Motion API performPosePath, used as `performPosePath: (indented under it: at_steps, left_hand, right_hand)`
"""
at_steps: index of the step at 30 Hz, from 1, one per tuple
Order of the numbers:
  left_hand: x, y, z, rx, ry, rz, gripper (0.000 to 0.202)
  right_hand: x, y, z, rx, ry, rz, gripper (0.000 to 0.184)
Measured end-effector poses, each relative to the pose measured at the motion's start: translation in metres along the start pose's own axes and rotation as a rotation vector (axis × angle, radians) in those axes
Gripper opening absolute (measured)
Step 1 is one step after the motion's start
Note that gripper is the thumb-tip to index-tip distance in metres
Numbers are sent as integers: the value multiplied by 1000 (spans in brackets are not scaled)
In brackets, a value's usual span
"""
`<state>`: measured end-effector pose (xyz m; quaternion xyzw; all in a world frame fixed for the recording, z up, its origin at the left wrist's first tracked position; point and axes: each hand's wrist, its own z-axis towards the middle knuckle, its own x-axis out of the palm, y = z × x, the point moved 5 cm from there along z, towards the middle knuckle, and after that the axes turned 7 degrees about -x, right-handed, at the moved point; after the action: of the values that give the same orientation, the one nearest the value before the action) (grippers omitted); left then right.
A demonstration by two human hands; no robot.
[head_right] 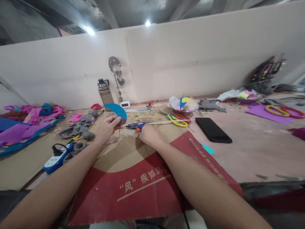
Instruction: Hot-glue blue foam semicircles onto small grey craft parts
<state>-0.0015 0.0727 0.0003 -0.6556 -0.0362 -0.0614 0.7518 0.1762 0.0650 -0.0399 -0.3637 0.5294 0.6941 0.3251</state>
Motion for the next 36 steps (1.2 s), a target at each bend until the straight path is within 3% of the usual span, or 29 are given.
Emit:
performPosePath:
  at_steps: [4, 9, 11, 15, 19, 24, 30, 36]
  left_hand:
    - [-4, 1, 3, 34, -33, -21, 32]
    - [-20, -1, 9, 67, -128, -38, 29]
    - [-24, -1, 12, 73, -149, -37, 28]
    - [-31, 2, 18, 76, -161, -35, 27]
    - [-34, 6, 20, 66, -154, -26, 28]
    - [-33, 10, 20, 30, -121, -9, 29]
    - [-31, 14, 19, -11, -121, -23, 29]
    - [-28, 15, 18, -19, -129, -10, 26]
  right_hand:
    - [-7, -11, 10, 104, 11, 186, 20]
    - [-32, -20, 10, 130, -370, 388, 28]
    - [-37, -17, 8, 83, -436, 529, 33]
    - [-38, 3, 2, -103, -354, 789, 39]
    - [-40, 18, -6, -192, -318, 850, 40]
    - [-40, 26, -12, -202, -306, 823, 43]
    - [-39, 37, -19, -285, -262, 607, 42]
    - [-33, 39, -21, -298, -218, 602, 47]
